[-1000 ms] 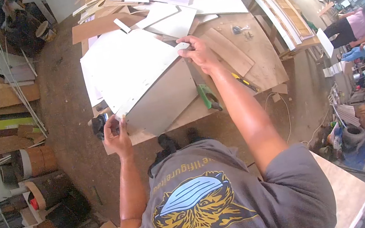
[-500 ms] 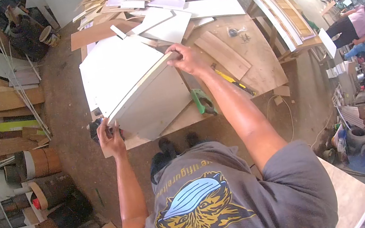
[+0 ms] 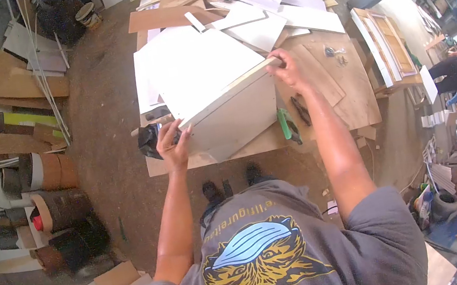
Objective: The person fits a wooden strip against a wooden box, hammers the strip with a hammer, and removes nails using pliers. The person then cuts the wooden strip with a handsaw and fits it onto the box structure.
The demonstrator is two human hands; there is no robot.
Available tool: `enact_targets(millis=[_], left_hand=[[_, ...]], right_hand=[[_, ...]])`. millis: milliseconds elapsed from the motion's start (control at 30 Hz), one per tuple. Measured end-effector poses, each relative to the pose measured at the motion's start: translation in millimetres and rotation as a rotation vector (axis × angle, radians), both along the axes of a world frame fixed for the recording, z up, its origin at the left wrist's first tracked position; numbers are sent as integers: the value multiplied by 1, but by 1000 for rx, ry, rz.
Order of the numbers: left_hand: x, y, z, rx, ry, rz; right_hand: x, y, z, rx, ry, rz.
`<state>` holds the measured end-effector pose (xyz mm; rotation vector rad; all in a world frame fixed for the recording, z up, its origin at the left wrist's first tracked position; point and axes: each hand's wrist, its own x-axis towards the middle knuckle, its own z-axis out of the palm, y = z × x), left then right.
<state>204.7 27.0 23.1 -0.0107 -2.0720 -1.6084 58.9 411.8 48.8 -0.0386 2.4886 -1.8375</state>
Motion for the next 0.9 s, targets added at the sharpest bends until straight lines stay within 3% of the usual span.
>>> enact_targets(millis=[133, 233, 333, 900], left_hand=[[0, -5, 21, -55, -36, -47], [1, -7, 25, -59, -48, -43], [1, -6, 26, -114, -18, -23], [-13, -27, 3, -225, 219, -134]], right_hand=[[10, -10, 24, 120, -9, 23], [14, -17, 17, 127, 144, -16], [33, -44, 18, 265, 283, -203], [43, -63, 12, 313, 263, -230]])
